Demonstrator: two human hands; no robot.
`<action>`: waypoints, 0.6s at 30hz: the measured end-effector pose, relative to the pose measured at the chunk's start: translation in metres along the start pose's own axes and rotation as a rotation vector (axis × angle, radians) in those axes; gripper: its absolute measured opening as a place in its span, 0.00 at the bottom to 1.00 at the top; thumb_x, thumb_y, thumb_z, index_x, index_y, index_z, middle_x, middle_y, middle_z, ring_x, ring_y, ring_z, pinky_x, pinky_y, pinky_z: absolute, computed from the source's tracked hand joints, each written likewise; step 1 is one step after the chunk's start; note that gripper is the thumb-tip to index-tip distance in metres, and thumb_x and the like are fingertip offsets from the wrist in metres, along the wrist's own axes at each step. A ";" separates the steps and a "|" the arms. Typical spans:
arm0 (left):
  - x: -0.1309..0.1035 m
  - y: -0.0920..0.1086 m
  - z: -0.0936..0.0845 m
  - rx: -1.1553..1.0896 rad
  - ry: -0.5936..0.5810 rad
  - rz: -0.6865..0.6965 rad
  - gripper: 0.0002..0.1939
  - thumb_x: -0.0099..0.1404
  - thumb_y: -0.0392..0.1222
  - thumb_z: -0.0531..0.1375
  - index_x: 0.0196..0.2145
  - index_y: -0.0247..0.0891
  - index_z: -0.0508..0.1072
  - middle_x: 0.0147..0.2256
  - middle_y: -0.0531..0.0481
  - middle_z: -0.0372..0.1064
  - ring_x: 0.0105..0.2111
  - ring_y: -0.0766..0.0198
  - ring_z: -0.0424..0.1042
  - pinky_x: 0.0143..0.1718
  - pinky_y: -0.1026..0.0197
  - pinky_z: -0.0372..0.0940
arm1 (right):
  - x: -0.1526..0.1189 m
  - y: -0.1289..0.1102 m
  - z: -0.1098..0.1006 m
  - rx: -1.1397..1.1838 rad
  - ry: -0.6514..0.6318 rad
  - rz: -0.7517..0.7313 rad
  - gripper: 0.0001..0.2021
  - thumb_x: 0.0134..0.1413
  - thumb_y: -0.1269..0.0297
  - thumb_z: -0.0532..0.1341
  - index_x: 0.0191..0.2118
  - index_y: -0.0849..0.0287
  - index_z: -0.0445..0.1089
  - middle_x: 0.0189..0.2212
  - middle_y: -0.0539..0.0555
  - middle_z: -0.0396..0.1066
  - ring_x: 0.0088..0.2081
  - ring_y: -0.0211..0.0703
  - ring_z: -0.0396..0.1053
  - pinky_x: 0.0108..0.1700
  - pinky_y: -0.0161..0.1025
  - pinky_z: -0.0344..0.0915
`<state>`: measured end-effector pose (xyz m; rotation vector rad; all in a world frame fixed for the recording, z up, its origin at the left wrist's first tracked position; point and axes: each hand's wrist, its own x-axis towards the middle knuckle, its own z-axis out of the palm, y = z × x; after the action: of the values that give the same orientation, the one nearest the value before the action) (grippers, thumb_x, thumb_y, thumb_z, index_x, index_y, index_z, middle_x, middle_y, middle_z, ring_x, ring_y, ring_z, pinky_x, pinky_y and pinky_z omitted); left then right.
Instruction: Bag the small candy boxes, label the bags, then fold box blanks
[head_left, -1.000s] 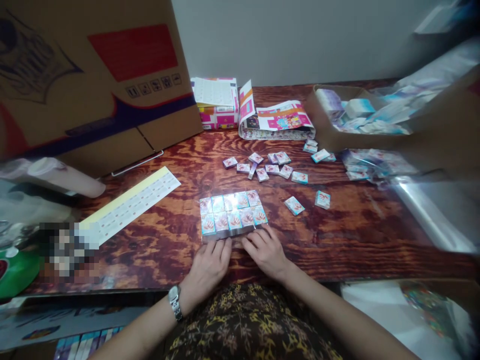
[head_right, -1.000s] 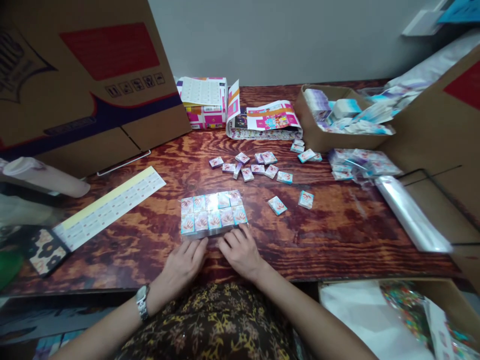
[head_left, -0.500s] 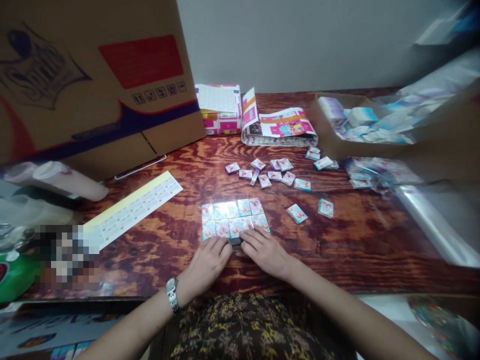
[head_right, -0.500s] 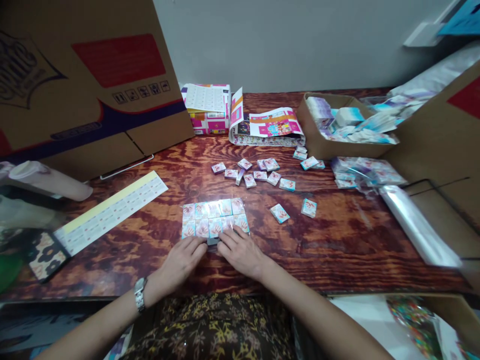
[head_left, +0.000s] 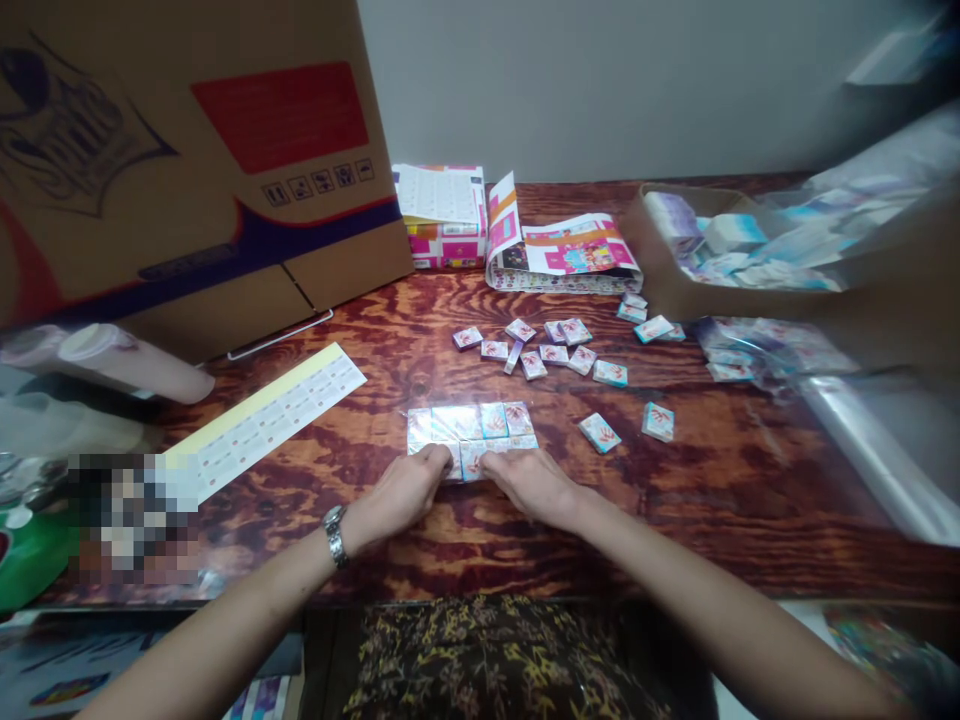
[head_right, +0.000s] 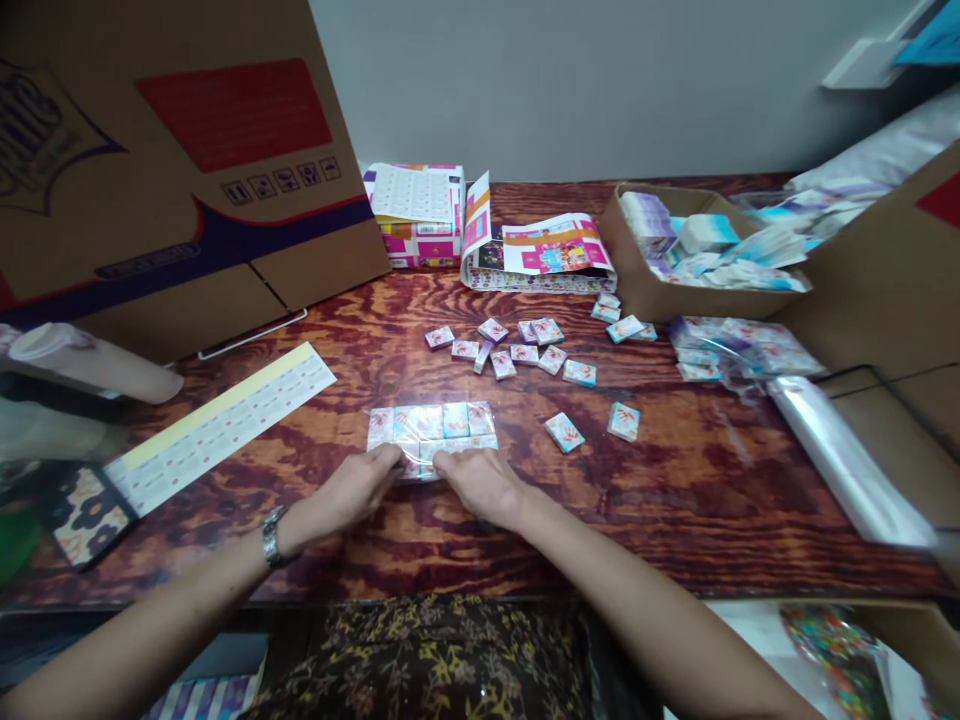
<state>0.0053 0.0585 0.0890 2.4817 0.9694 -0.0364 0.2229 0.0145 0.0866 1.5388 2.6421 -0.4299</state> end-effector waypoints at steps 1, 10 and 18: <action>0.004 -0.002 -0.003 -0.036 0.006 0.006 0.08 0.63 0.30 0.45 0.36 0.39 0.59 0.32 0.51 0.64 0.28 0.66 0.64 0.29 0.64 0.55 | 0.003 0.001 -0.003 0.013 -0.019 0.012 0.07 0.62 0.68 0.49 0.40 0.58 0.63 0.27 0.52 0.72 0.27 0.39 0.68 0.28 0.33 0.51; 0.033 -0.018 -0.017 -0.076 -0.069 0.022 0.07 0.65 0.38 0.47 0.31 0.37 0.61 0.29 0.50 0.64 0.27 0.65 0.63 0.29 0.63 0.55 | 0.023 0.015 -0.012 0.154 -0.103 0.035 0.06 0.61 0.66 0.49 0.38 0.59 0.62 0.30 0.55 0.73 0.30 0.39 0.69 0.30 0.32 0.49; 0.049 -0.026 -0.025 -0.119 -0.160 0.016 0.07 0.63 0.37 0.48 0.28 0.37 0.61 0.25 0.51 0.63 0.24 0.66 0.60 0.26 0.65 0.51 | 0.030 0.012 0.000 0.130 -0.092 0.118 0.06 0.62 0.65 0.49 0.39 0.59 0.61 0.30 0.54 0.72 0.30 0.39 0.69 0.29 0.33 0.50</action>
<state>0.0220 0.1171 0.0909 2.3377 0.8592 -0.1653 0.2182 0.0461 0.0788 1.6569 2.4838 -0.6586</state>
